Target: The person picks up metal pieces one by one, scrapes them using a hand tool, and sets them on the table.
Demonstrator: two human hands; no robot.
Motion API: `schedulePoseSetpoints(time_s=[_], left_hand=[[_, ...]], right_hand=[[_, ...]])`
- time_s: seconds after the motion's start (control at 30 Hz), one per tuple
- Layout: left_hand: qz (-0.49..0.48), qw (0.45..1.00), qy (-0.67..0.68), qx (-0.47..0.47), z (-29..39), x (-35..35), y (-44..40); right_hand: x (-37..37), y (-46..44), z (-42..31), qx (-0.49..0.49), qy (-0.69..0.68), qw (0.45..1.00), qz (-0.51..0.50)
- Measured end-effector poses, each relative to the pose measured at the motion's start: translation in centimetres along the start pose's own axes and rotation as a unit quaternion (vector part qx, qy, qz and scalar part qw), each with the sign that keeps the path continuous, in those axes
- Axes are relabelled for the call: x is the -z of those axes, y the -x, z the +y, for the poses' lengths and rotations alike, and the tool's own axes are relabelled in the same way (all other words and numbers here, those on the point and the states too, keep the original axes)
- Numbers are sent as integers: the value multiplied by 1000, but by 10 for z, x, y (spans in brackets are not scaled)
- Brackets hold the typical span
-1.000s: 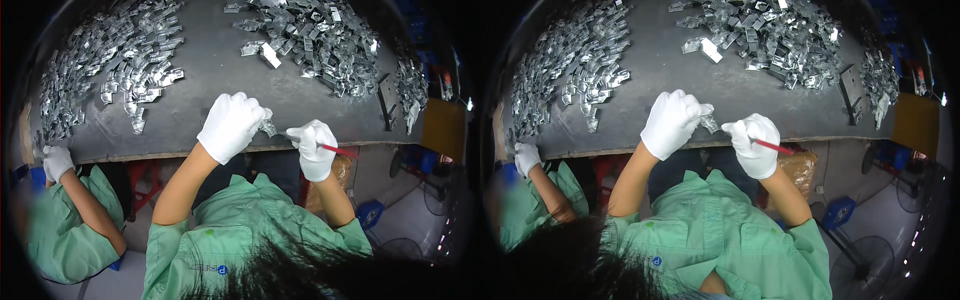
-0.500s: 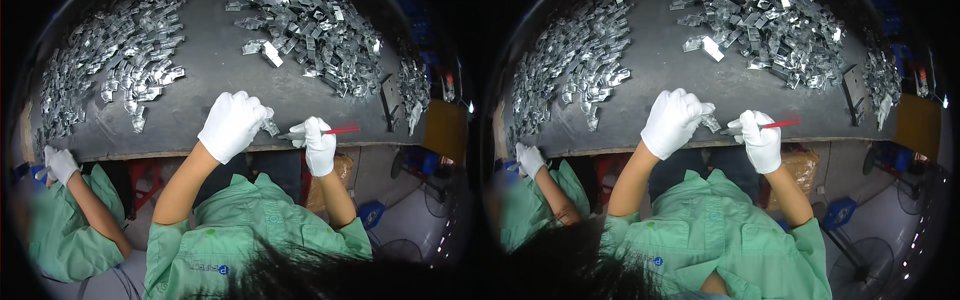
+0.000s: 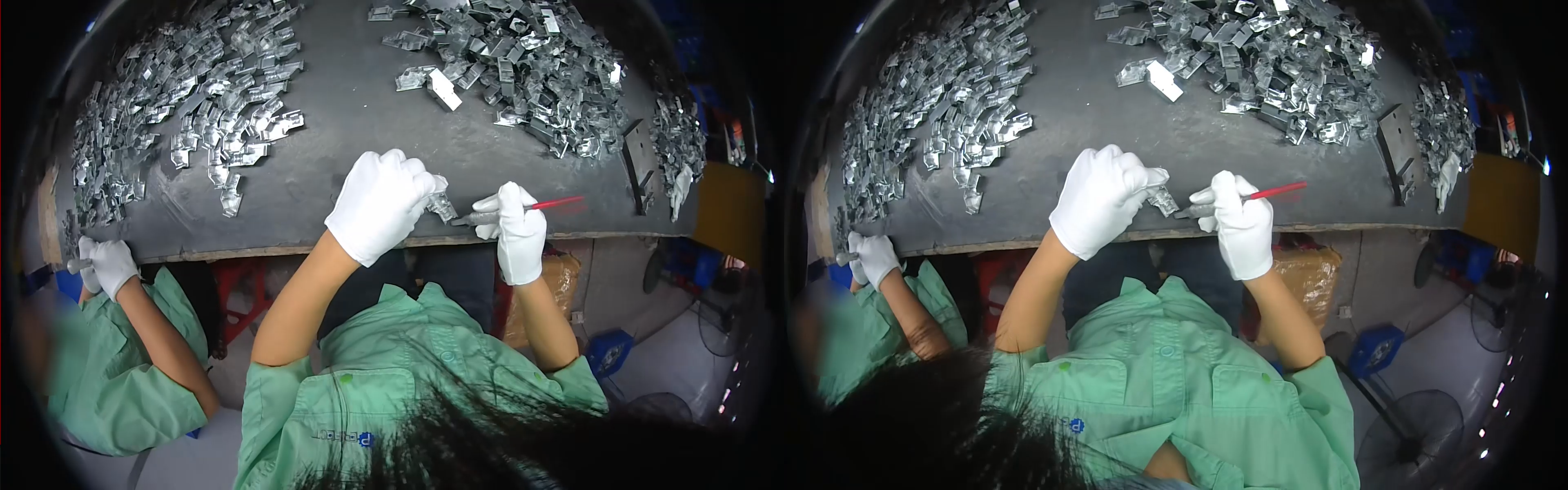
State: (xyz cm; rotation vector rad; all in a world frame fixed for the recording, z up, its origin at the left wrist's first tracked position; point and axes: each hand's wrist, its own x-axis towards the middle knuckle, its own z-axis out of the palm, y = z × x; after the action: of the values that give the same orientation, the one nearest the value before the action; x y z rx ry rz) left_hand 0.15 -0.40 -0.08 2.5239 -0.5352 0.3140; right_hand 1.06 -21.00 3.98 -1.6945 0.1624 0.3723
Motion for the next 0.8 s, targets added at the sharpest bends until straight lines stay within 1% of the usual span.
schedulePoseSetpoints(time_s=[0.07, 0.1, 0.13, 0.17, 0.2, 0.23, 0.27, 0.3, 0.37, 0.47, 0.5, 0.53, 0.6, 0.7, 0.73, 0.77, 0.8], left_hand=[[5, 1000, -4, 0, 0, 0, 1], [11, 1000, 0, -4, 0, -1, 2], [18, 1000, 4, -8, 0, -2, 2], [26, 1000, 6, -12, -1, -2, 1], [24, 1000, 3, -13, -1, -1, 2], [23, 1000, 0, -15, -1, -1, 2], [22, 1000, -3, -16, -2, -2, 2], [25, 1000, -3, -17, -2, -2, 2], [31, 999, -1, -17, -2, -3, 2], [41, 999, 11, -17, -2, -3, 2], [36, 999, 16, -17, -1, -2, 2], [30, 999, 21, -17, -1, -1, 3], [36, 999, 19, -18, -2, -2, 1], [42, 999, 13, -21, -2, -2, 2], [42, 999, 19, -21, -2, -2, 2], [43, 999, 24, -20, -2, -3, 2], [39, 999, 22, -19, -2, -3, 1]], right_hand=[[8, -2, 11, 8, -52, 999, -10], [10, -1, 11, 37, -46, 998, -27], [12, -1, 11, 149, 58, 987, -30], [14, -4, 10, 258, 159, 952, -33], [14, -6, 7, 362, 258, 895, -34], [12, -8, 1, 501, 377, 778, -32], [9, -12, 8, 539, 305, 784, -37], [6, -5, 4, 524, 385, 758, -50], [-9, 3, 5, 550, 424, 719, 13], [0, -10, 1, 395, 361, 845, -16], [2, -14, 0, 191, 166, 967, -22], [3, -17, -1, -30, -47, 998, -25], [6, -10, 1, 19, -98, 995, 4], [9, -6, 5, 155, 59, 986, -13], [9, -8, 3, 272, 155, 950, -20], [10, -12, -2, 382, 249, 889, -27], [10, -14, -6, 483, 336, 808, -35]])
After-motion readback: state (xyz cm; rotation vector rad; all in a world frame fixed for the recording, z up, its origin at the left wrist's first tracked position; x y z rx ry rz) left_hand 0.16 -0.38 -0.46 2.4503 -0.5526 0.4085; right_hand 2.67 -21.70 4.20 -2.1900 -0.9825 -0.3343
